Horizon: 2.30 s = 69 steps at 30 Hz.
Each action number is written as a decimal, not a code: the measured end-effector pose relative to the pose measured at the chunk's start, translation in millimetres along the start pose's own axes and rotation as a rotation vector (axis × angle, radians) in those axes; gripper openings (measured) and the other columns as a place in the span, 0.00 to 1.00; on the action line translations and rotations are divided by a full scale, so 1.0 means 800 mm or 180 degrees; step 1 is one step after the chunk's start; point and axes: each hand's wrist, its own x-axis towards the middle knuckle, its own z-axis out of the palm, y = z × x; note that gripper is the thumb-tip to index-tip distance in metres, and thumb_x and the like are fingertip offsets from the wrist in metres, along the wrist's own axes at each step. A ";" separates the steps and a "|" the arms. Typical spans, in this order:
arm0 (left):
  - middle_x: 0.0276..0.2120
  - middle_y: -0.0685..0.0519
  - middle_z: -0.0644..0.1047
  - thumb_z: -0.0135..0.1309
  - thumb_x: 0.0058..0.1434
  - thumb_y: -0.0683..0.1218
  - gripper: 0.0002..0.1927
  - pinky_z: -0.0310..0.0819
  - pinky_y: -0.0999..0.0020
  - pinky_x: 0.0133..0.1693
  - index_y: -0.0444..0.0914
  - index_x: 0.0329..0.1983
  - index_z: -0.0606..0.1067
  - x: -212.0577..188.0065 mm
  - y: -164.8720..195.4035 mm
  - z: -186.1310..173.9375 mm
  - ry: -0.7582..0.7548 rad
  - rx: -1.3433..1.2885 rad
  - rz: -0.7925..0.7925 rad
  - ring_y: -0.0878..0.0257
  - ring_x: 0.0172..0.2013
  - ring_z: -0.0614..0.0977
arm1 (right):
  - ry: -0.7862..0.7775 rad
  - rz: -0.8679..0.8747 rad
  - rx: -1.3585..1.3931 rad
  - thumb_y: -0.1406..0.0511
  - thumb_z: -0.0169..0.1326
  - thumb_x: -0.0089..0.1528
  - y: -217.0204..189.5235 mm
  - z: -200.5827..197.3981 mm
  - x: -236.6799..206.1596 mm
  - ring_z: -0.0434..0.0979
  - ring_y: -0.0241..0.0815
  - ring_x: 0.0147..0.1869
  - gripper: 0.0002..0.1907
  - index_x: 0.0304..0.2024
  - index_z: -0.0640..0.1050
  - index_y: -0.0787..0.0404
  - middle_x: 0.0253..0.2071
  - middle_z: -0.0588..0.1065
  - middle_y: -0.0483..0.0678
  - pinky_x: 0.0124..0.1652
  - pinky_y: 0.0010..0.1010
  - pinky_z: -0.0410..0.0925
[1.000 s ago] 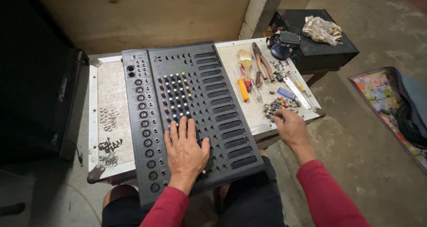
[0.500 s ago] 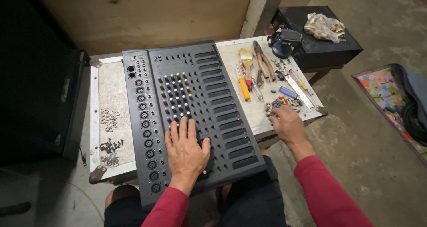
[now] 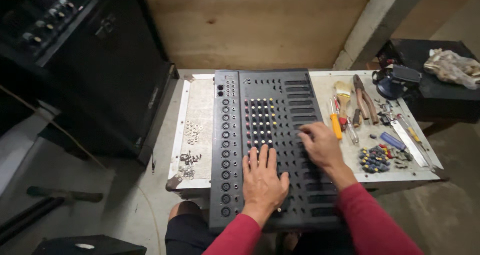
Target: The person sits with an audio mixing console on their lap and pulls the colored knob caps off the console one at a time by hand, placing each removed knob on the workbench beside them. They continue working across the rows of knobs, occasionally steadying the console with one hand while pulling with the other.
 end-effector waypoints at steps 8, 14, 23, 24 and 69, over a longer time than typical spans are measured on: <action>0.67 0.40 0.65 0.57 0.54 0.55 0.38 0.45 0.41 0.67 0.32 0.66 0.67 0.000 -0.002 -0.002 -0.0047 -0.0076 -0.0010 0.39 0.68 0.59 | -0.0300 -0.0711 -0.0421 0.65 0.61 0.58 -0.029 0.058 0.051 0.77 0.55 0.50 0.09 0.40 0.82 0.60 0.41 0.79 0.52 0.51 0.42 0.70; 0.68 0.40 0.63 0.56 0.56 0.56 0.39 0.44 0.41 0.67 0.32 0.67 0.65 0.001 -0.005 0.001 -0.0110 0.0011 -0.0002 0.39 0.68 0.59 | -0.1006 -0.0739 -0.1013 0.62 0.60 0.58 -0.045 0.059 0.081 0.78 0.57 0.48 0.09 0.36 0.82 0.60 0.39 0.80 0.54 0.48 0.45 0.71; 0.68 0.42 0.64 0.57 0.55 0.56 0.39 0.43 0.41 0.67 0.34 0.67 0.66 0.001 -0.007 0.003 -0.0101 -0.0023 -0.0054 0.40 0.68 0.59 | -0.1292 -0.0932 -0.1297 0.64 0.58 0.54 -0.053 0.064 0.102 0.80 0.57 0.42 0.06 0.31 0.84 0.58 0.34 0.80 0.53 0.44 0.46 0.73; 0.68 0.42 0.64 0.57 0.55 0.56 0.39 0.44 0.41 0.67 0.33 0.67 0.66 0.000 -0.007 0.003 -0.0098 -0.0004 -0.0037 0.40 0.68 0.59 | -0.1346 -0.0986 -0.1282 0.65 0.58 0.53 -0.054 0.064 0.104 0.80 0.57 0.42 0.07 0.31 0.84 0.57 0.34 0.80 0.53 0.44 0.45 0.73; 0.69 0.41 0.62 0.56 0.56 0.55 0.38 0.42 0.40 0.67 0.33 0.67 0.65 0.003 -0.006 -0.004 -0.0254 -0.0041 -0.0095 0.40 0.69 0.57 | -0.0798 -0.0771 -0.0416 0.64 0.57 0.60 -0.034 0.059 0.100 0.80 0.61 0.42 0.08 0.37 0.82 0.63 0.37 0.81 0.58 0.44 0.46 0.72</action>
